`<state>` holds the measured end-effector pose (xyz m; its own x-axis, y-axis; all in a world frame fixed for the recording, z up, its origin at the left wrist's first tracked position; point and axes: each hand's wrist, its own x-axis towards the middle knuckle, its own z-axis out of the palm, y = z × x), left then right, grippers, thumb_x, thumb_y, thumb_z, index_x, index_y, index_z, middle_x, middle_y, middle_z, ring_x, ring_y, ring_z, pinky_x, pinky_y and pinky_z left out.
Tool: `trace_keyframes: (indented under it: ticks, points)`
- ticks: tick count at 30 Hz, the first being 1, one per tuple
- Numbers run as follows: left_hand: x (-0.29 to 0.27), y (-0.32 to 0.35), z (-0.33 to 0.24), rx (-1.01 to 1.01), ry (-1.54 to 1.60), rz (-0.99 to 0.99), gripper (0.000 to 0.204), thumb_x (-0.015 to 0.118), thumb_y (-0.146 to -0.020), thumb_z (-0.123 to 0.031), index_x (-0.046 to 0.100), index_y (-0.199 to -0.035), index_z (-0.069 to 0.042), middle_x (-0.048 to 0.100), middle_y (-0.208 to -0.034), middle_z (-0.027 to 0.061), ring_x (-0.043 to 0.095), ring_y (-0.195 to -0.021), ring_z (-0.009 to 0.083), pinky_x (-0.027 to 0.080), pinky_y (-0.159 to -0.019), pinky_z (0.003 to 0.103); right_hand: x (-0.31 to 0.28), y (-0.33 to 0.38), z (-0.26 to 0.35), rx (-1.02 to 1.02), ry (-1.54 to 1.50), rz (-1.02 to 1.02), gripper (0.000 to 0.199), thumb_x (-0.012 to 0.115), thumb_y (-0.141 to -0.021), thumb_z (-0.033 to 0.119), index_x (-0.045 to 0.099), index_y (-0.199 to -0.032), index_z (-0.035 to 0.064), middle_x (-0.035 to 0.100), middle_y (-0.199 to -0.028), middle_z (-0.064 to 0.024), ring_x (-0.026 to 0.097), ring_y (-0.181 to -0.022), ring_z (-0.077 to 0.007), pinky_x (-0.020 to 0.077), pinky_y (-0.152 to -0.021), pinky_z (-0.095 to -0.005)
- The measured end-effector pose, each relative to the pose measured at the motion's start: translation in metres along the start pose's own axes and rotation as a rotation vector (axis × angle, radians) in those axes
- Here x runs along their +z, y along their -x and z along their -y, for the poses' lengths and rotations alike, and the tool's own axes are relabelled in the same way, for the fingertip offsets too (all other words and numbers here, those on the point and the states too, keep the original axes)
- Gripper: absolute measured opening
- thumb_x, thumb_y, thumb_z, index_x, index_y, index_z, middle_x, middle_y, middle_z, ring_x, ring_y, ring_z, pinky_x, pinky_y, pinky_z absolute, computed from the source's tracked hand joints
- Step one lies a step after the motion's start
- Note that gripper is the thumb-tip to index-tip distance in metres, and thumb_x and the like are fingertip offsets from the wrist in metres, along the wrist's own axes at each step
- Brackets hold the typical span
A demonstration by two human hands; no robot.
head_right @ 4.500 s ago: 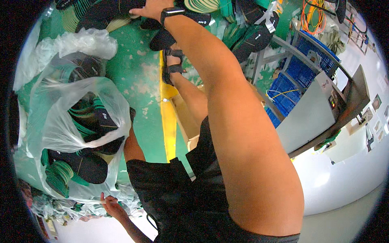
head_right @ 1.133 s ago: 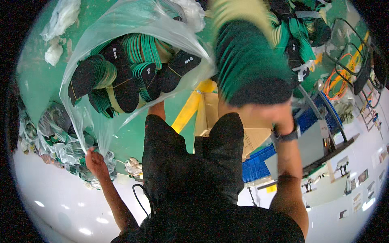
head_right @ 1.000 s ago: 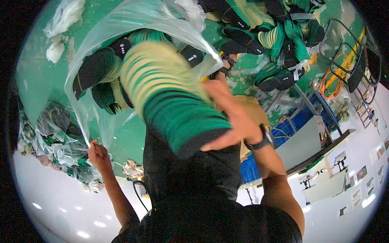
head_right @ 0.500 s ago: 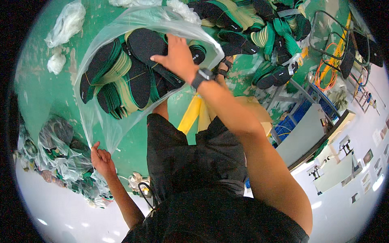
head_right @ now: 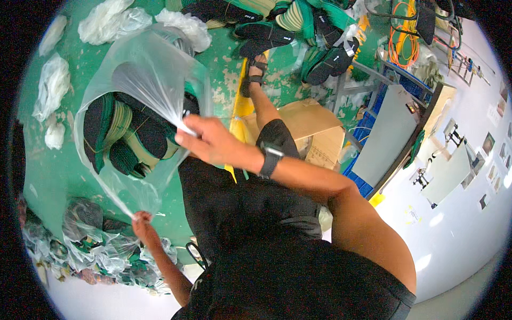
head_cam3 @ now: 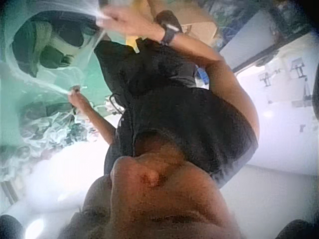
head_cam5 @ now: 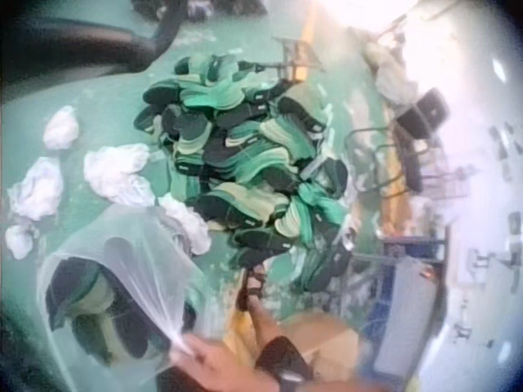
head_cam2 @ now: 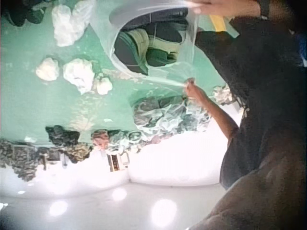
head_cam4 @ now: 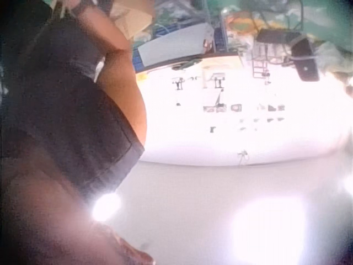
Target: The person picks up green and black shoe components from a pile on the floor and places them one by one into a large clear plastic bag.
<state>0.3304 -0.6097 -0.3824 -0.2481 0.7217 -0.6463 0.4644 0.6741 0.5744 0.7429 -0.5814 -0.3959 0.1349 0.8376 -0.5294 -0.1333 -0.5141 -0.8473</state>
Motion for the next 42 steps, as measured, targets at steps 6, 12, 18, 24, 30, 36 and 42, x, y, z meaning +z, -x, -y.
trace_keyframes:
  ticks: [6, 12, 18, 24, 30, 36, 42]
  points:
    - [0.013, 0.004, -0.034, -0.034, 0.578, -0.062, 0.022, 0.049, -0.096, -0.021, 0.051, -0.085, -0.002, 0.037, -0.053, -0.0016, 0.034, -0.048, 0.0072, 0.026, -0.047, 0.023, 0.042, 0.008, -0.007, 0.177, -0.224, -0.101, 0.03, 0.049, -0.095, 0.025, 0.057, -0.075, 0.0041, 0.048, -0.06, 0.0022, 0.043, -0.059, -0.0048, 0.0356, -0.054, -0.023]
    - [-0.057, 0.004, -0.107, 0.13, 0.721, -0.125, 0.019, 0.05, -0.094, -0.013, 0.052, -0.081, 0.0, 0.032, -0.052, -0.0029, 0.028, -0.046, 0.0058, 0.023, -0.047, 0.023, 0.078, -0.002, 0.129, -0.085, 0.157, -0.061, 0.037, 0.046, -0.091, 0.028, 0.06, -0.074, -0.0008, 0.055, -0.062, -0.0166, 0.058, -0.062, -0.0245, 0.0435, -0.058, -0.0364]
    - [-0.092, -0.019, -0.143, 0.236, 0.589, -0.138, 0.014, 0.051, -0.089, -0.01, 0.056, -0.081, 0.001, 0.03, -0.055, -0.0047, 0.027, -0.048, 0.0055, 0.023, -0.047, 0.023, 0.072, -0.029, 0.127, -0.365, -0.034, -0.074, 0.033, 0.049, -0.093, 0.028, 0.059, -0.078, 0.0003, 0.056, -0.065, -0.0036, 0.05, -0.06, -0.0119, 0.0403, -0.054, -0.031]
    - [-0.056, -0.069, -0.114, 0.147, 0.361, -0.202, 0.015, 0.054, -0.088, -0.013, 0.061, -0.085, 0.001, 0.031, -0.057, -0.004, 0.029, -0.05, 0.0072, 0.025, -0.048, 0.024, 0.048, -0.032, 0.07, -0.231, 0.206, -0.137, 0.026, 0.057, -0.082, 0.02, 0.059, -0.068, -0.0024, 0.055, -0.067, -0.026, 0.056, -0.064, -0.0426, 0.0424, -0.058, -0.0461]
    - [-0.021, -0.06, -0.114, 0.112, 0.11, -0.159, 0.018, 0.056, -0.087, -0.015, 0.06, -0.084, 0.002, 0.035, -0.059, -0.0016, 0.033, -0.053, 0.0088, 0.029, -0.051, 0.024, -0.037, -0.042, 0.044, -0.272, 0.046, -0.301, 0.023, 0.053, -0.08, 0.018, 0.059, -0.071, -0.0018, 0.057, -0.068, -0.0236, 0.057, -0.068, -0.0425, 0.0454, -0.064, -0.0471]
    - [0.055, -0.024, -0.102, 0.157, -0.223, -0.134, 0.02, 0.06, -0.086, -0.018, 0.056, -0.091, 0.001, 0.051, -0.07, 0.0031, 0.046, -0.064, 0.012, 0.038, -0.059, 0.027, -0.185, -0.023, -0.14, -0.149, -0.155, -0.751, 0.014, 0.059, -0.079, 0.01, 0.057, -0.091, 0.0028, 0.06, -0.079, -0.0142, 0.058, -0.072, -0.0282, 0.0474, -0.065, -0.0351]
    - [0.088, -0.038, -0.076, 0.109, -0.511, -0.104, 0.023, 0.053, -0.086, -0.018, 0.059, -0.097, 0.001, 0.06, -0.083, 0.0089, 0.053, -0.071, 0.0147, 0.043, -0.066, 0.028, -0.371, 0.046, -0.386, 0.654, 0.585, -1.18, 0.055, 0.063, -0.077, 0.038, 0.05, -0.101, -0.0092, 0.053, -0.103, -0.0293, 0.05, -0.098, -0.0436, 0.0386, -0.089, -0.0488]
